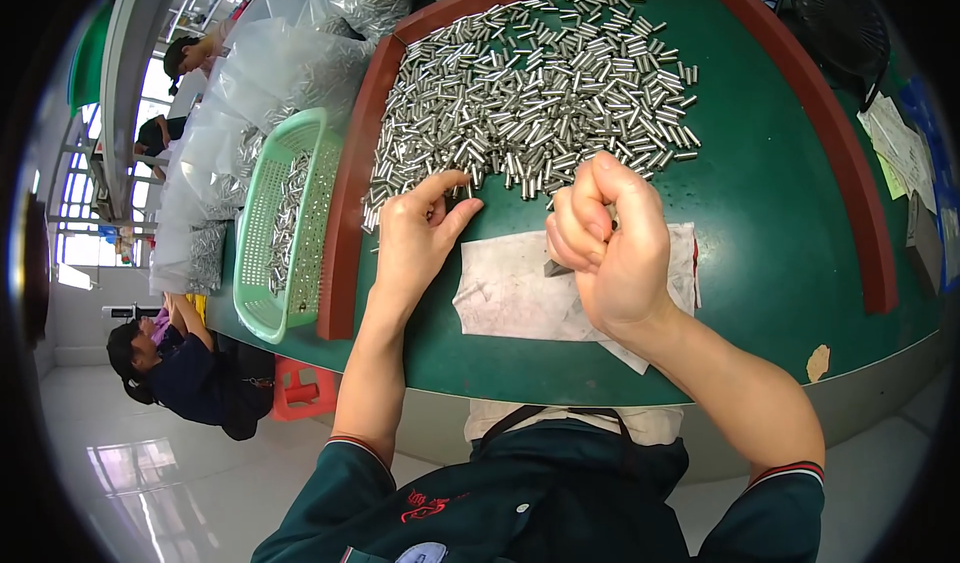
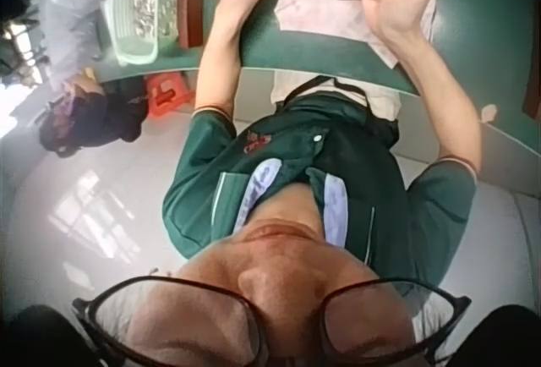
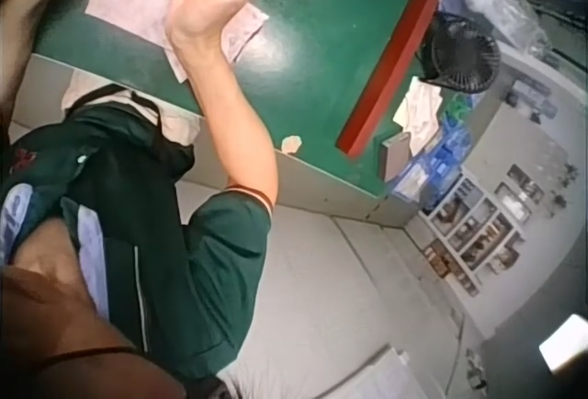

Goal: The recorder is picking up small cylindrical metal parts from a tray and using a small metal tool to inspect or deburr them before placing them in a basket.

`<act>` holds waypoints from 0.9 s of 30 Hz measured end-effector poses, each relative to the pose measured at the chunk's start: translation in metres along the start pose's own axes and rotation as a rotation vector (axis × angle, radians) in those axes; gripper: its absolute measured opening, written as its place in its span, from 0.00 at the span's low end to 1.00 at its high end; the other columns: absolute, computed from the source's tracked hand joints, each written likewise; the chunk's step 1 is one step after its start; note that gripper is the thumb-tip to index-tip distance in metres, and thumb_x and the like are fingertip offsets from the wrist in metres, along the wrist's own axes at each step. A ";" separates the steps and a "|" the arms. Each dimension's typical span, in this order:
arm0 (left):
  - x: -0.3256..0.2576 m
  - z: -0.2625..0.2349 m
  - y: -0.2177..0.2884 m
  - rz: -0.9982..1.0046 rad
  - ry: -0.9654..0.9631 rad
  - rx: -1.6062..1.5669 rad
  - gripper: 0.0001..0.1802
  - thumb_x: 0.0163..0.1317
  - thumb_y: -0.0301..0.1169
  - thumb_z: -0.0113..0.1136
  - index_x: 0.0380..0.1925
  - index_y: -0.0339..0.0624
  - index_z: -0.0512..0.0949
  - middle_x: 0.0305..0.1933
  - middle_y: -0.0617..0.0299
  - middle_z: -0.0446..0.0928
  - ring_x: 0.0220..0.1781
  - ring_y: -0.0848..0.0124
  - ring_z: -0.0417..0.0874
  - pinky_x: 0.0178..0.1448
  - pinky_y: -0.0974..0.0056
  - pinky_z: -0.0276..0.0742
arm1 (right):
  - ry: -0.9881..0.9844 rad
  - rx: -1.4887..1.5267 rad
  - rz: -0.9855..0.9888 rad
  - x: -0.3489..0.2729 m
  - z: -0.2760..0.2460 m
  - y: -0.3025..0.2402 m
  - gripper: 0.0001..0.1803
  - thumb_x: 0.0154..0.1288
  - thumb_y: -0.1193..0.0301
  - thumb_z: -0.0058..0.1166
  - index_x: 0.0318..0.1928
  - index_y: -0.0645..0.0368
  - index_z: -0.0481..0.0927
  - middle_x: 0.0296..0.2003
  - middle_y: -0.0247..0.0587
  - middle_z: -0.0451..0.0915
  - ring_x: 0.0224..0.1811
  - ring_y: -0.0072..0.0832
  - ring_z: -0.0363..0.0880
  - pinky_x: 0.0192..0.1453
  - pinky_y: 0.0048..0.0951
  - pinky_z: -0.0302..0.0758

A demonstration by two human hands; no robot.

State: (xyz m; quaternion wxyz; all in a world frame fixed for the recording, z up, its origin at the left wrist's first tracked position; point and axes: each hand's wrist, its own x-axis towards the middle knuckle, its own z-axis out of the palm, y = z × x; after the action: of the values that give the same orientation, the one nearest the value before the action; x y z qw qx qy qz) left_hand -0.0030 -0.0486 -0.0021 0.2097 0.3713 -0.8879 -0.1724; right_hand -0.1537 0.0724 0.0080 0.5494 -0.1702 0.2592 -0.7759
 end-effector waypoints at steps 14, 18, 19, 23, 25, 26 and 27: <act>-0.010 -0.004 0.009 -0.013 -0.067 -0.071 0.04 0.45 0.24 0.59 0.23 0.36 0.77 0.07 0.67 0.58 0.10 0.79 0.58 0.17 0.71 0.57 | 0.027 0.007 -0.008 -0.001 0.002 0.000 0.21 0.63 0.64 0.30 0.12 0.53 0.53 0.06 0.27 0.50 0.10 0.15 0.41 0.15 0.20 0.43; -0.018 -0.013 0.024 -0.074 -0.333 -0.397 0.02 0.45 0.22 0.58 0.22 0.35 0.77 0.08 0.70 0.57 0.13 0.83 0.57 0.17 0.72 0.56 | 0.012 -0.013 -0.049 -0.001 0.000 0.001 0.21 0.63 0.64 0.30 0.12 0.53 0.53 0.07 0.27 0.51 0.10 0.15 0.41 0.15 0.20 0.43; -0.019 -0.013 0.029 -0.042 -0.407 -0.401 0.02 0.45 0.22 0.58 0.21 0.36 0.76 0.08 0.68 0.58 0.12 0.81 0.57 0.16 0.71 0.56 | 0.008 -0.017 -0.063 -0.002 -0.002 0.002 0.22 0.63 0.64 0.30 0.12 0.53 0.53 0.07 0.27 0.51 0.10 0.15 0.42 0.15 0.20 0.43; -0.027 -0.008 0.035 0.022 -0.417 -0.306 0.01 0.46 0.22 0.59 0.20 0.35 0.76 0.08 0.71 0.52 0.11 0.83 0.53 0.16 0.73 0.51 | -0.067 -0.087 -0.035 -0.006 0.000 0.007 0.22 0.64 0.61 0.28 0.13 0.51 0.53 0.07 0.26 0.51 0.10 0.17 0.41 0.17 0.21 0.45; -0.027 -0.006 0.034 -0.003 -0.419 -0.332 0.02 0.46 0.22 0.59 0.20 0.35 0.76 0.08 0.72 0.53 0.11 0.83 0.53 0.16 0.72 0.51 | -0.082 -0.112 -0.047 -0.006 -0.001 0.009 0.22 0.65 0.61 0.27 0.13 0.51 0.53 0.07 0.26 0.51 0.10 0.16 0.41 0.17 0.21 0.45; -0.027 -0.006 0.034 -0.004 -0.425 -0.335 0.02 0.46 0.22 0.59 0.20 0.35 0.76 0.08 0.72 0.53 0.11 0.83 0.53 0.16 0.72 0.51 | -0.100 -0.137 -0.060 -0.006 -0.002 0.010 0.22 0.65 0.61 0.27 0.13 0.51 0.53 0.07 0.26 0.51 0.10 0.16 0.41 0.16 0.21 0.45; -0.027 -0.006 0.035 -0.007 -0.417 -0.329 0.02 0.46 0.22 0.60 0.20 0.35 0.76 0.08 0.71 0.53 0.11 0.83 0.53 0.16 0.72 0.50 | -0.108 -0.133 -0.068 -0.006 -0.001 0.011 0.22 0.65 0.61 0.26 0.13 0.51 0.53 0.07 0.25 0.51 0.10 0.16 0.41 0.16 0.21 0.44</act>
State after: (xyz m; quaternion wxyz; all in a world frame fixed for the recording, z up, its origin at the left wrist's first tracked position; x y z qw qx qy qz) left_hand -0.0035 -0.0061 0.0122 0.0793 0.2918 -0.8707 -0.3878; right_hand -0.1436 0.0755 0.0003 0.5235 -0.2563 0.2743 -0.7649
